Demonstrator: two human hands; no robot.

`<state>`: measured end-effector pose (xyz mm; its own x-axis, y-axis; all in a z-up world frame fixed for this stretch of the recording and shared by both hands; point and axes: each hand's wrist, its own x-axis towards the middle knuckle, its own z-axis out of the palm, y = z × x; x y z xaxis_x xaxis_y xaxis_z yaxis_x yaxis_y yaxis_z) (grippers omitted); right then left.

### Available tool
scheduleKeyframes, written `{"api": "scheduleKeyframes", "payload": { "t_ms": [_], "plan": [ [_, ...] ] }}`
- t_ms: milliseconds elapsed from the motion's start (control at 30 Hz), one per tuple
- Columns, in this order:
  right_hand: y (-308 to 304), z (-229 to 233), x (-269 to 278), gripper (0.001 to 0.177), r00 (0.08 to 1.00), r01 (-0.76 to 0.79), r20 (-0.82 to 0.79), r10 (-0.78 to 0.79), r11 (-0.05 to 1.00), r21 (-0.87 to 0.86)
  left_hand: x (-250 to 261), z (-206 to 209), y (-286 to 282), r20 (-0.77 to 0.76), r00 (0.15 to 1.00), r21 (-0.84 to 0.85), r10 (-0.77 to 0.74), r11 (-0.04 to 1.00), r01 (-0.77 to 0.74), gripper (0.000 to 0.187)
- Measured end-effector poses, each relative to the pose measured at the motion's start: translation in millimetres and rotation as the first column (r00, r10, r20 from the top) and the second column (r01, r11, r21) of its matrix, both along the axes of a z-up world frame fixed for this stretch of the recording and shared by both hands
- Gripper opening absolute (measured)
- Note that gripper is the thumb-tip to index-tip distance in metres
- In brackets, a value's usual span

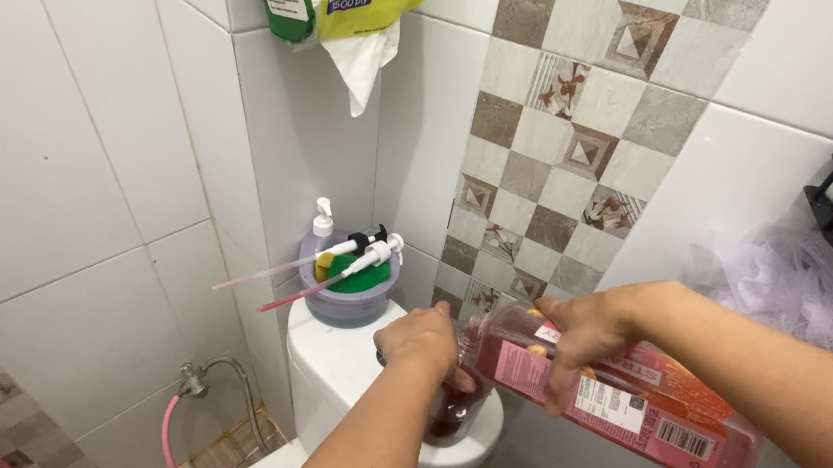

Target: The person pours pink liquid from a large bottle into a smaller clear dispenser bottle, then secures the pump top and places the dispenser on the toilet tank. The person also briefly handles a pink bidet sprayer and a hanging facial tissue pack.

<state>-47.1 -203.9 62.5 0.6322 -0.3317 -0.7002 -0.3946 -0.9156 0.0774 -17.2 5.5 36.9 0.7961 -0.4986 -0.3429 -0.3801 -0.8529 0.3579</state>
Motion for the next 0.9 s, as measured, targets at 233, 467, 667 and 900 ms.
{"api": "scheduleKeyframes", "payload": {
  "t_ms": [233, 467, 667, 900],
  "plan": [
    [-0.2, 0.8, -2.3, 0.128, 0.999, 0.035, 0.001, -0.035, 0.998, 0.042, -4.4, 5.7, 2.3, 0.005, 1.000, -0.004, 0.007, 1.000, -0.007, 0.053],
    [22.3, 20.8, -13.3, 0.132, 0.999, 0.042, -0.004, -0.042, 0.998, 0.045, -5.8, 7.0, 1.4, 0.021, 1.000, 0.002, 0.018, 1.000, -0.018, 0.053],
    [17.1, 15.5, -11.1, 0.133, 0.999, 0.031, 0.006, -0.031, 0.999, 0.039, -3.2, 1.9, -0.4, 0.016, 1.000, -0.012, 0.020, 1.000, -0.020, 0.055],
    [25.9, 19.3, -13.8, 0.137, 1.000, 0.026, 0.001, -0.026, 0.998, 0.055, -7.2, 6.8, 1.9, 0.027, 0.999, -0.020, 0.028, 0.999, -0.028, 0.055]
  ]
}}
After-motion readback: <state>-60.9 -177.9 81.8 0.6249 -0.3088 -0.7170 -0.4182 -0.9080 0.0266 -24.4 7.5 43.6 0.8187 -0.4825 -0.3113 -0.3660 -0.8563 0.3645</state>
